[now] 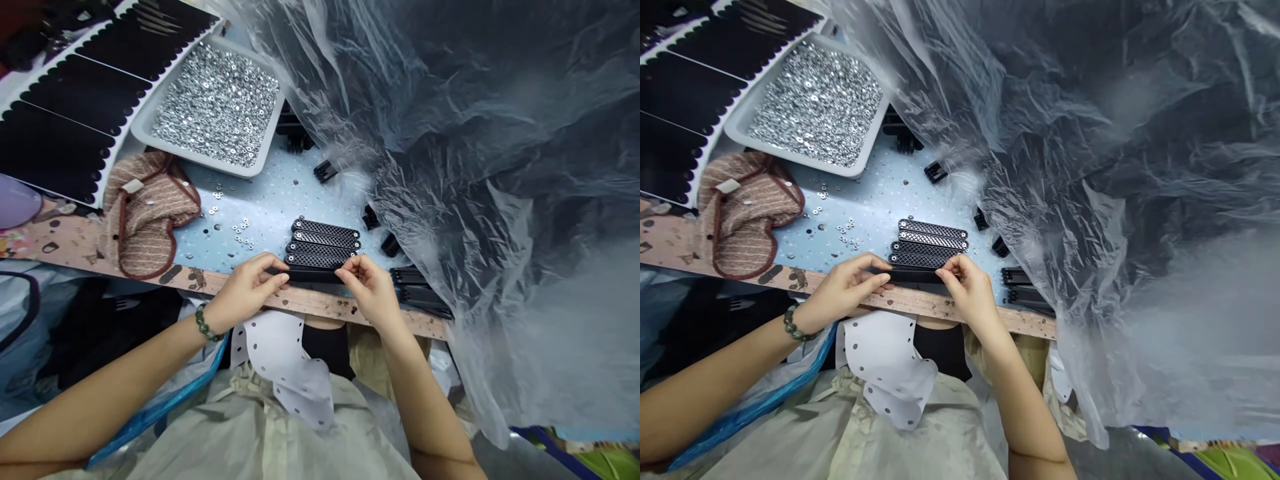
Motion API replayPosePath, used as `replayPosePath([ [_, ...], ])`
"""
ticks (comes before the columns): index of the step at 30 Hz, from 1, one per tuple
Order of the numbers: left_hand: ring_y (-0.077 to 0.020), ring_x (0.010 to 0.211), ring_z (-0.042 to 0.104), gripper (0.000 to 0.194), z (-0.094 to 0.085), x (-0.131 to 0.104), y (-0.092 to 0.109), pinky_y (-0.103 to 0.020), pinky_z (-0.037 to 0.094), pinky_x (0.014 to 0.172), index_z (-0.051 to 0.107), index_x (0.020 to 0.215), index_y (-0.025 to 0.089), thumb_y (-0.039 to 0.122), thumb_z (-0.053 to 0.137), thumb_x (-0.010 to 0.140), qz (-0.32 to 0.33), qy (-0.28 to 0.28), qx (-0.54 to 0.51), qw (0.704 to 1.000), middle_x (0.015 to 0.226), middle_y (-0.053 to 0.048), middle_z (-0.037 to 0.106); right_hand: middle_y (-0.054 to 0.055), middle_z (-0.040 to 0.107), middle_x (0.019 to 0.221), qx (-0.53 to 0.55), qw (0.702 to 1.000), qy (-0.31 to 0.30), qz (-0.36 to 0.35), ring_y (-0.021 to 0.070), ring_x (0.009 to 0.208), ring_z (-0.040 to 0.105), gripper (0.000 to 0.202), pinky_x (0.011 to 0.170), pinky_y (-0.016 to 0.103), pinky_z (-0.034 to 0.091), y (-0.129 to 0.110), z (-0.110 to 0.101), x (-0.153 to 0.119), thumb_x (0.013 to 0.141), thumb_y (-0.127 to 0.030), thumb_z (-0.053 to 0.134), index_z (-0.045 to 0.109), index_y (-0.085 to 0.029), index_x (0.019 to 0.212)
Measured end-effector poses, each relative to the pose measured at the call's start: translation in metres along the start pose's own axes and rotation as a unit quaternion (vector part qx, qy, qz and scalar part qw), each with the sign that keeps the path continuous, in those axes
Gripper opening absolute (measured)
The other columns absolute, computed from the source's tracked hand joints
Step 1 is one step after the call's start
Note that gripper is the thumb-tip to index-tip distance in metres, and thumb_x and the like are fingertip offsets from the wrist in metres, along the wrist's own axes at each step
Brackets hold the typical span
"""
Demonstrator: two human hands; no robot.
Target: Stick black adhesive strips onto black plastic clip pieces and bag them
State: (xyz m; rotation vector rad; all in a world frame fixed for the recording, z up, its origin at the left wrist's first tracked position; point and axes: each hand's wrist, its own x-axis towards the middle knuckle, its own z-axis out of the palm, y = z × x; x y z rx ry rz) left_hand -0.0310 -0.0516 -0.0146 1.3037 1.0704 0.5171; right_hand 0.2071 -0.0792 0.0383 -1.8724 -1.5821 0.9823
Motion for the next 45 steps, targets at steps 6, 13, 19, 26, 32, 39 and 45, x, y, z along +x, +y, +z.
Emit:
replayPosePath([
  [6,-0.014,0.073,0.064,0.024,0.001,-0.003,0.002,-0.026,0.055,0.062,0.061,0.102,0.017,0.037,0.051,0.091,0.073,0.038,0.116,0.99,0.097,-0.006,0.061,-0.001,0.061,0.077,-0.094,0.995,-0.008,-0.017,0.0123,0.067,0.054,0.01,0.063,0.024,0.038,-0.005,0.004,-0.001,0.083,-0.028,0.061,0.055,-0.02,0.085],
  [13,-0.0232,0.115,0.054,0.044,0.023,-0.017,-0.002,-0.04,0.045,0.098,0.051,0.131,0.017,0.006,0.045,0.089,0.38,0.08,0.427,0.817,0.124,-0.011,0.06,0.0,0.062,0.078,-0.136,0.99,-0.007,-0.045,0.0133,0.069,0.057,0.004,0.064,0.024,0.039,-0.01,0.005,-0.002,0.085,-0.021,0.056,0.053,-0.02,0.084],
  [19,-0.0223,0.122,0.05,0.048,0.03,-0.019,-0.003,-0.038,0.042,0.103,0.045,0.138,0.015,0.009,0.043,0.091,0.347,0.04,0.495,0.796,0.134,-0.008,0.055,0.001,0.061,0.078,-0.186,0.981,-0.008,-0.055,0.0145,0.07,0.059,0.008,0.063,0.024,0.041,-0.014,0.007,0.0,0.086,-0.02,0.056,0.048,-0.02,0.085],
  [26,-0.0229,0.119,0.051,0.045,0.03,-0.018,0.0,-0.038,0.043,0.103,0.048,0.135,0.012,0.009,0.043,0.091,0.362,0.05,0.501,0.784,0.132,-0.008,0.057,0.009,0.06,0.089,-0.365,0.927,0.066,-0.056,0.0214,0.076,0.06,0.027,0.056,0.028,0.042,-0.024,-0.019,-0.018,0.085,-0.042,0.061,0.052,-0.018,0.097],
  [32,-0.0244,0.121,0.05,0.046,0.03,-0.02,0.004,-0.04,0.041,0.104,0.046,0.136,0.013,0.011,0.045,0.09,0.353,0.038,0.446,0.822,0.132,-0.01,0.056,0.007,0.061,0.114,-0.122,0.916,-0.348,-0.158,0.0231,0.112,0.055,0.039,0.095,0.036,0.046,-0.011,-0.013,-0.08,0.076,-0.02,0.068,0.055,-0.024,0.112],
  [39,-0.0232,0.112,0.056,0.049,0.01,-0.038,0.031,-0.034,0.045,0.097,0.052,0.13,0.018,0.047,0.045,0.092,0.21,-0.215,0.118,0.946,0.124,-0.011,0.059,0.003,0.063,0.089,-0.028,0.981,-0.172,-0.087,0.0139,0.082,0.06,0.012,0.075,0.026,0.048,-0.003,0.003,-0.069,0.094,-0.024,0.047,0.058,-0.021,0.098],
  [45,-0.0178,0.083,0.062,0.028,0.013,-0.037,0.029,-0.026,0.048,0.078,0.067,0.095,0.015,0.037,0.052,0.089,0.033,-0.126,0.092,0.987,0.089,-0.003,0.068,0.009,0.063,0.104,-0.135,0.971,0.073,-0.183,0.0208,0.097,0.06,0.021,0.082,0.037,0.05,-0.006,0.015,-0.057,0.088,-0.023,0.058,0.058,-0.021,0.109],
])
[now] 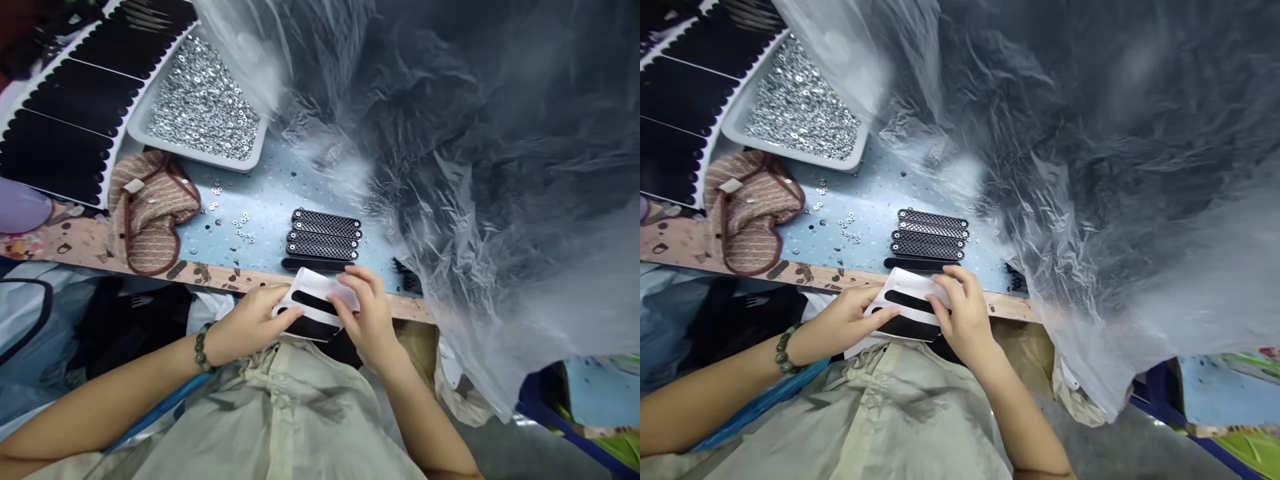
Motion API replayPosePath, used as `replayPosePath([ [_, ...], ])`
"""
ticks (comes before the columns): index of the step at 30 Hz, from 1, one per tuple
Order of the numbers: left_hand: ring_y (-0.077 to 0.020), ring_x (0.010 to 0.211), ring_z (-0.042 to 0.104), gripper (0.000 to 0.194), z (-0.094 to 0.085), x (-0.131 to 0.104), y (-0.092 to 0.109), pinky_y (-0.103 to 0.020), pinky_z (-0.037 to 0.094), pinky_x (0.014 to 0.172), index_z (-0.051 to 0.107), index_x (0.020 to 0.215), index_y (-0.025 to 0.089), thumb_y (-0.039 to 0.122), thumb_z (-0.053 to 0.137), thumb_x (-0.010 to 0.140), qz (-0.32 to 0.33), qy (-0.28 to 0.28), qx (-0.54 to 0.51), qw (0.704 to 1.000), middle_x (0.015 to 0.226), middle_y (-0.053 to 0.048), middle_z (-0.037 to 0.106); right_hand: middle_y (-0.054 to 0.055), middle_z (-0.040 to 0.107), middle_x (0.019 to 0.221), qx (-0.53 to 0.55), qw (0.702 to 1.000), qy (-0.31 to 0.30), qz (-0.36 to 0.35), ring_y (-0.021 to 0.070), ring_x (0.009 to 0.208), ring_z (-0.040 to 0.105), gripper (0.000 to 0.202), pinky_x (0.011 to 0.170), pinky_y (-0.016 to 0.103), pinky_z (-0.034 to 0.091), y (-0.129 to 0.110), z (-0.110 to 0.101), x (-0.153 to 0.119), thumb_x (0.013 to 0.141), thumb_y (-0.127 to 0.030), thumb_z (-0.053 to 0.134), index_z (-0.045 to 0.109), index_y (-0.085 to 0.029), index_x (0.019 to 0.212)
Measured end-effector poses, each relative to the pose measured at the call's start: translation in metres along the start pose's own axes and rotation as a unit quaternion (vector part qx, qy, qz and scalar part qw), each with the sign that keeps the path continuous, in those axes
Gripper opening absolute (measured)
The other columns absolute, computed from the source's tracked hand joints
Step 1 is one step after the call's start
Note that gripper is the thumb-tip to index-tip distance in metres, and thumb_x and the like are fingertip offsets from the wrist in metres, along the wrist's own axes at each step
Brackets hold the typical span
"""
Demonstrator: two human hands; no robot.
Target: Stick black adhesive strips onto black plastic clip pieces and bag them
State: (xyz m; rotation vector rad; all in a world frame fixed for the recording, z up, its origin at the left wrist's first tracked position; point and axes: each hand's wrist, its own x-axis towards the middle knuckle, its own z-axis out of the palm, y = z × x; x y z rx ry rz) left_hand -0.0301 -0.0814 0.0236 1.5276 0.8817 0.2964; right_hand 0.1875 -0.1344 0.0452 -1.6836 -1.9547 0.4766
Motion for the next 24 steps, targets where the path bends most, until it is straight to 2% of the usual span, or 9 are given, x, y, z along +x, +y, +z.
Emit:
replayPosePath([
  [2,-0.0165,0.078,0.061,0.028,0.004,0.001,-0.004,-0.024,0.048,0.072,0.068,0.093,0.015,0.037,0.053,0.088,-0.007,0.031,0.0,0.999,0.084,-0.003,0.068,0.01,0.065,0.104,-0.03,0.996,0.027,-0.078,0.0218,0.097,0.061,0.023,0.083,0.038,0.051,-0.005,0.009,-0.001,0.086,-0.018,0.06,0.06,-0.021,0.109],
  [4,-0.0154,0.074,0.06,0.026,0.006,0.002,-0.007,-0.023,0.047,0.068,0.068,0.089,0.014,0.036,0.053,0.088,0.021,0.046,0.017,0.999,0.08,-0.003,0.067,0.009,0.068,0.103,-0.01,0.992,-0.013,-0.124,0.0202,0.095,0.063,0.026,0.082,0.036,0.053,-0.011,0.016,-0.002,0.086,-0.016,0.059,0.061,-0.021,0.112],
  [11,-0.0139,0.071,0.057,0.024,0.001,-0.001,-0.007,-0.024,0.045,0.067,0.061,0.08,0.015,0.024,0.044,0.094,0.163,0.045,0.113,0.979,0.075,-0.004,0.063,0.007,0.071,0.1,0.1,0.991,-0.03,-0.078,0.0165,0.092,0.066,0.024,0.082,0.033,0.055,-0.015,0.021,-0.005,0.09,-0.012,0.049,0.062,-0.02,0.109],
  [13,-0.0149,0.078,0.059,0.023,-0.001,-0.002,-0.008,-0.024,0.046,0.072,0.061,0.086,0.015,0.023,0.041,0.095,0.162,0.014,0.119,0.98,0.082,-0.005,0.064,0.006,0.071,0.095,0.164,0.986,-0.01,0.007,0.0161,0.087,0.068,0.018,0.078,0.031,0.056,-0.012,0.019,-0.005,0.093,-0.015,0.045,0.06,-0.02,0.102],
  [16,-0.015,0.082,0.061,0.025,-0.006,-0.004,-0.009,-0.023,0.045,0.071,0.062,0.09,0.017,0.021,0.038,0.096,0.131,-0.102,0.149,0.975,0.088,-0.005,0.065,0.003,0.069,0.085,0.3,0.94,0.042,0.155,0.0128,0.067,0.066,0.016,0.066,0.029,0.057,-0.004,0.011,0.001,0.098,-0.023,0.035,0.052,-0.022,0.096],
  [17,-0.0151,0.08,0.061,0.022,-0.008,-0.004,-0.009,-0.023,0.044,0.069,0.062,0.089,0.017,0.024,0.042,0.095,0.125,-0.142,0.164,0.968,0.087,-0.004,0.065,0.002,0.068,0.083,0.323,0.929,0.054,0.174,0.012,0.064,0.065,0.016,0.065,0.029,0.056,-0.001,0.007,0.006,0.098,-0.025,0.035,0.05,-0.022,0.096],
  [19,-0.0167,0.082,0.062,0.019,-0.014,-0.004,-0.006,-0.024,0.045,0.071,0.063,0.091,0.018,0.035,0.057,0.088,0.124,-0.18,0.171,0.961,0.09,-0.004,0.065,0.003,0.065,0.087,0.301,0.941,0.057,0.146,0.013,0.071,0.064,0.012,0.068,0.03,0.056,0.004,0.0,0.018,0.096,-0.027,0.041,0.052,-0.023,0.099],
  [21,-0.0174,0.086,0.062,0.029,-0.022,0.0,-0.003,-0.025,0.048,0.074,0.063,0.099,0.019,0.043,0.062,0.083,0.108,-0.127,0.13,0.977,0.095,-0.005,0.065,0.006,0.063,0.095,0.206,0.975,0.034,0.07,0.0164,0.086,0.063,0.013,0.077,0.032,0.054,0.006,-0.004,0.034,0.092,-0.025,0.05,0.056,-0.022,0.104],
  [24,-0.015,0.085,0.063,0.025,-0.035,0.011,-0.002,-0.025,0.05,0.072,0.059,0.105,0.019,0.038,0.049,0.091,0.023,0.075,0.037,0.996,0.096,-0.005,0.064,0.007,0.064,0.099,0.069,0.996,-0.025,-0.048,0.0187,0.095,0.06,0.019,0.083,0.035,0.051,0.007,0.0,0.057,0.091,-0.02,0.053,0.059,-0.022,0.108],
])
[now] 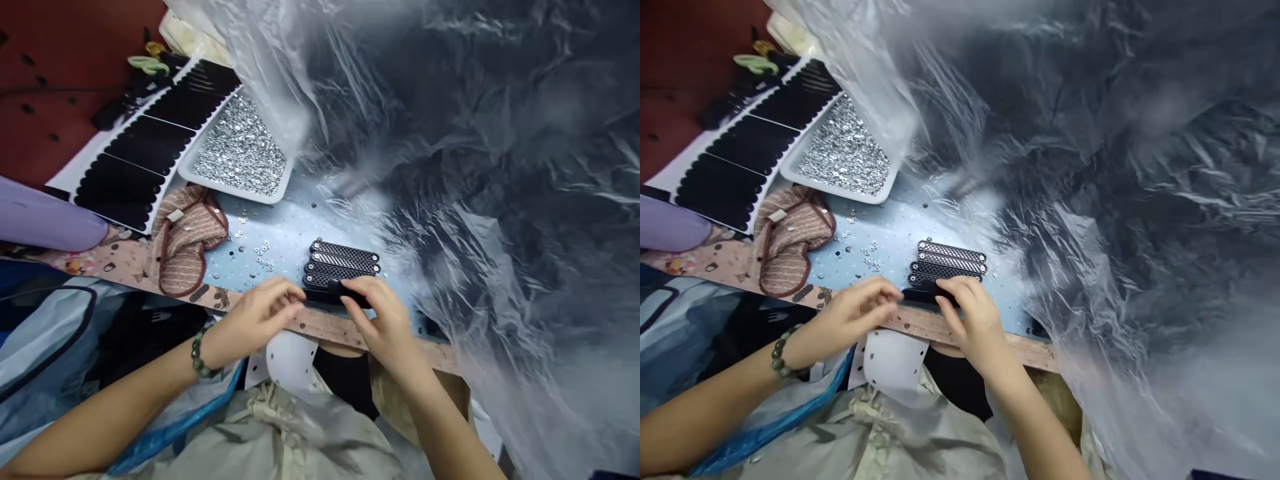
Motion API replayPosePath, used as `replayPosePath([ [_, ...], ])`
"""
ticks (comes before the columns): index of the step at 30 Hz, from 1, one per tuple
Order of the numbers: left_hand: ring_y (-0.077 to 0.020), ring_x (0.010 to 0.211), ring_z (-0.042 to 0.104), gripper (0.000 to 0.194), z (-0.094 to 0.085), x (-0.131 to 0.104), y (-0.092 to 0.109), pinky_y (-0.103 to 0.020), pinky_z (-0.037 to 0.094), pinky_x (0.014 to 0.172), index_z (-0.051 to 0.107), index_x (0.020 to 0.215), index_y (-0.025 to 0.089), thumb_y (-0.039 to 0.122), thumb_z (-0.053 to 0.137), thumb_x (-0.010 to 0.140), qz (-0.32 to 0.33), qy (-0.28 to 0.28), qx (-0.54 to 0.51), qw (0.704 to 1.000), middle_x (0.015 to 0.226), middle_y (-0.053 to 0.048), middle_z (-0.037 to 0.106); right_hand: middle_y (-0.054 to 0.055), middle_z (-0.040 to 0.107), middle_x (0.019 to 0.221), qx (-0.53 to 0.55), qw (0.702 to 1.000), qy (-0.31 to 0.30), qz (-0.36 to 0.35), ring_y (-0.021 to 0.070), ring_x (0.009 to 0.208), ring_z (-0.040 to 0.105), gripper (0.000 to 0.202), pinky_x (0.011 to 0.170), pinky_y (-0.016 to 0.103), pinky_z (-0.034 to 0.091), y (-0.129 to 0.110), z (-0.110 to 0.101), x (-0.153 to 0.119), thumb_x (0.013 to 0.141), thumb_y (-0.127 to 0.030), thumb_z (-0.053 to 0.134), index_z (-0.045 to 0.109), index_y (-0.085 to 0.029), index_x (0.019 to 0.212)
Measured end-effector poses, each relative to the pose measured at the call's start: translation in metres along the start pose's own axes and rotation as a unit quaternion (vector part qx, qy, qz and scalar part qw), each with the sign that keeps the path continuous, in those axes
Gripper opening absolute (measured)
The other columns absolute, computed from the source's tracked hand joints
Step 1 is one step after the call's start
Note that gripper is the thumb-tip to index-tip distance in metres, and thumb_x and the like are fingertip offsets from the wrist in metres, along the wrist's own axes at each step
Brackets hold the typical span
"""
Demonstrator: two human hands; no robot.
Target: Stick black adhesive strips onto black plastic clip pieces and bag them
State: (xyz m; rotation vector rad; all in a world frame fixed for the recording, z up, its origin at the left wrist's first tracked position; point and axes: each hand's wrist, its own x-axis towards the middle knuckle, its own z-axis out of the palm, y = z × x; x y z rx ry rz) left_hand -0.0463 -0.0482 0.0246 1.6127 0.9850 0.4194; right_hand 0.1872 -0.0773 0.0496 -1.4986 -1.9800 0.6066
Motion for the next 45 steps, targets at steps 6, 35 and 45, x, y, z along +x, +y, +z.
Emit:
replayPosePath([
  [6,-0.0164,0.086,0.066,0.025,-0.003,0.03,-0.015,-0.03,0.054,0.075,0.056,0.109,0.017,0.026,0.05,0.088,-0.072,0.062,-0.125,0.988,0.093,-0.007,0.067,0.009,0.066,0.096,-0.094,0.991,-0.072,-0.067,0.0189,0.09,0.06,0.021,0.08,0.034,0.053,0.007,0.021,0.021,0.092,-0.018,0.051,0.064,-0.018,0.107],
  [35,-0.0181,0.088,0.07,0.035,-0.002,0.049,-0.025,-0.033,0.055,0.083,0.063,0.113,0.014,0.015,0.053,0.08,-0.094,-0.033,-0.215,0.972,0.086,-0.007,0.073,0.01,0.062,0.093,-0.163,0.976,-0.12,-0.077,0.021,0.084,0.055,0.024,0.073,0.035,0.049,0.018,0.013,0.021,0.092,-0.021,0.052,0.062,-0.016,0.113],
  [45,-0.0163,0.079,0.069,0.027,0.007,0.053,-0.022,-0.031,0.057,0.074,0.067,0.102,0.015,0.033,0.058,0.084,-0.093,-0.012,-0.205,0.974,0.1,-0.009,0.07,0.009,0.063,0.089,-0.234,0.963,-0.119,-0.066,0.0211,0.08,0.056,0.023,0.069,0.033,0.047,0.01,0.012,0.023,0.091,-0.029,0.054,0.063,-0.014,0.107],
])
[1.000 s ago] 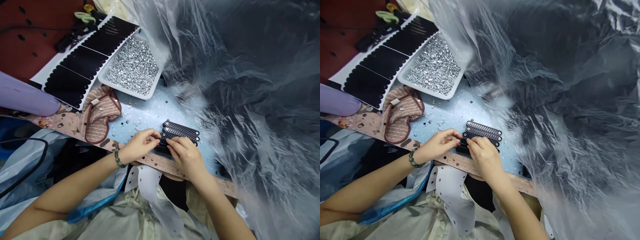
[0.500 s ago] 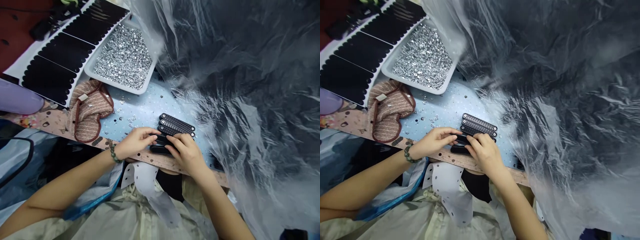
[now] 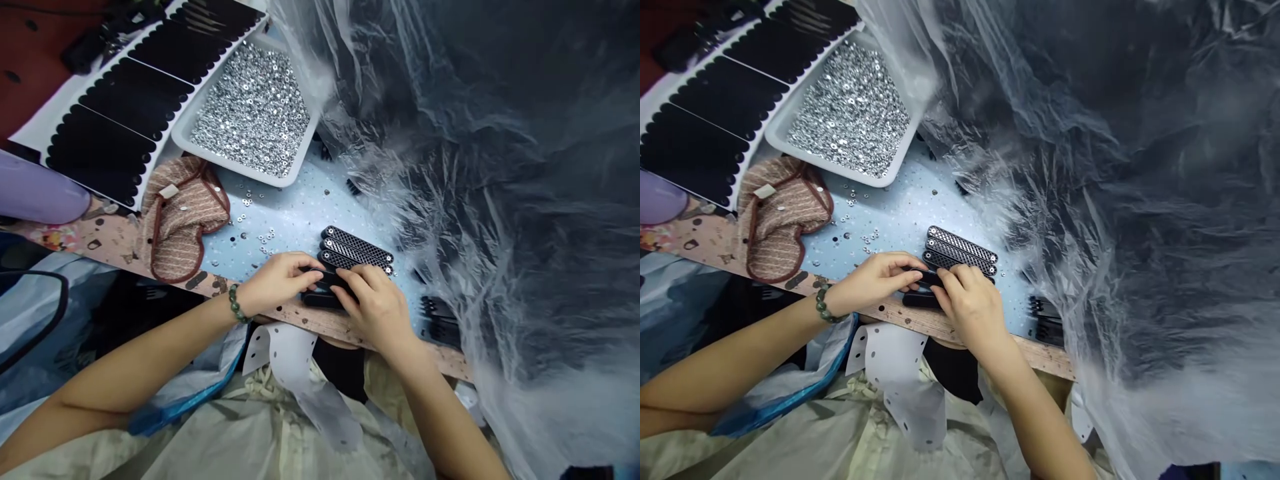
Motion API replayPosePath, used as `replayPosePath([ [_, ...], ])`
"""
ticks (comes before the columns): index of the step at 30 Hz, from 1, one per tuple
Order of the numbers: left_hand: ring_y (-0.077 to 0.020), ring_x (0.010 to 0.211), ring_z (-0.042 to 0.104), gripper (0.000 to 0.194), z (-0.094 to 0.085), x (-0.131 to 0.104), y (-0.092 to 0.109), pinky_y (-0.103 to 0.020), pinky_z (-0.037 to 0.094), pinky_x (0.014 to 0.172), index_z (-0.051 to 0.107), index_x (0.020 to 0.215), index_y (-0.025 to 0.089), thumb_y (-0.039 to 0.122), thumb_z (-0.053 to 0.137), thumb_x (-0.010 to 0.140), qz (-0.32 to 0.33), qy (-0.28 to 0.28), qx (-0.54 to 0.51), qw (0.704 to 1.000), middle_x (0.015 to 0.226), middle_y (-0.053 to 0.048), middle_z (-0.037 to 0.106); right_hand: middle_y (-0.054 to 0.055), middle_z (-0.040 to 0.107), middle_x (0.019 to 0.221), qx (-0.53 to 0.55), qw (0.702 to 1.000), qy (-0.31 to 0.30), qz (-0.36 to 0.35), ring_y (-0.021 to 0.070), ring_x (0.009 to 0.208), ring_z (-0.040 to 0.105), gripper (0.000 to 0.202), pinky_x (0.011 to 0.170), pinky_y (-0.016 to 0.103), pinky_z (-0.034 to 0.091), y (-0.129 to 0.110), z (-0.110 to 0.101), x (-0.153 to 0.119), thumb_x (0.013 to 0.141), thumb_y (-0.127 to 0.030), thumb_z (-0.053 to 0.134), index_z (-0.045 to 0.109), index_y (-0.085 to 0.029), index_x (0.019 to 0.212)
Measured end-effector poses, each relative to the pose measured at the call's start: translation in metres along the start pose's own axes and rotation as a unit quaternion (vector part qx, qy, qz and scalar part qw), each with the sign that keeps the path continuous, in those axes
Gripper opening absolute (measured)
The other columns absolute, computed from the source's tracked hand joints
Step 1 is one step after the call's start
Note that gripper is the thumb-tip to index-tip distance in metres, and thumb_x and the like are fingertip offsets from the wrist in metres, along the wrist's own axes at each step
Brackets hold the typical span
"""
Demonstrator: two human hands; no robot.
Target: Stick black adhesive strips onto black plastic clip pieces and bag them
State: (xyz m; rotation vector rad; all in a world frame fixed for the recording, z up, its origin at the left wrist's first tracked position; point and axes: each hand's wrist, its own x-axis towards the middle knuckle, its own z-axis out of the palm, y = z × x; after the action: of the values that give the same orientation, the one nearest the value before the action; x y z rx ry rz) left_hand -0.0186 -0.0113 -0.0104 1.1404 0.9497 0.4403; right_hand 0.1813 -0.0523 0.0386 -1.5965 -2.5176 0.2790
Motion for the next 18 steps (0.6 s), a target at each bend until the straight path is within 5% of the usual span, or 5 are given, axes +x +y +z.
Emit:
replayPosePath([
  [3,-0.0164,0.079,0.069,0.024,0.002,-0.001,0.001,-0.03,0.058,0.074,0.066,0.098,0.014,0.032,0.057,0.085,-0.001,0.016,0.004,1.0,0.099,-0.009,0.069,0.009,0.063,0.091,-0.01,0.997,-0.015,0.072,0.023,0.083,0.057,0.031,0.071,0.035,0.046,0.004,-0.008,-0.012,0.09,-0.038,0.056,0.059,-0.015,0.11],
  [8,-0.0152,0.082,0.068,0.025,0.001,-0.007,0.002,-0.026,0.057,0.072,0.067,0.099,0.017,0.036,0.055,0.087,0.034,0.021,0.07,0.997,0.112,-0.008,0.065,0.002,0.061,0.085,0.188,0.963,-0.016,0.19,0.0148,0.075,0.058,0.007,0.069,0.025,0.045,0.017,-0.013,-0.029,0.091,-0.026,0.053,0.057,-0.02,0.094],
  [18,-0.0163,0.091,0.065,0.025,0.0,-0.009,-0.004,-0.025,0.054,0.075,0.068,0.1,0.019,0.036,0.054,0.089,0.087,0.026,0.125,0.988,0.11,-0.006,0.064,0.0,0.058,0.074,0.169,0.957,-0.002,0.235,0.0132,0.067,0.053,0.008,0.062,0.024,0.038,0.013,-0.008,-0.022,0.084,-0.02,0.058,0.052,-0.02,0.079],
])
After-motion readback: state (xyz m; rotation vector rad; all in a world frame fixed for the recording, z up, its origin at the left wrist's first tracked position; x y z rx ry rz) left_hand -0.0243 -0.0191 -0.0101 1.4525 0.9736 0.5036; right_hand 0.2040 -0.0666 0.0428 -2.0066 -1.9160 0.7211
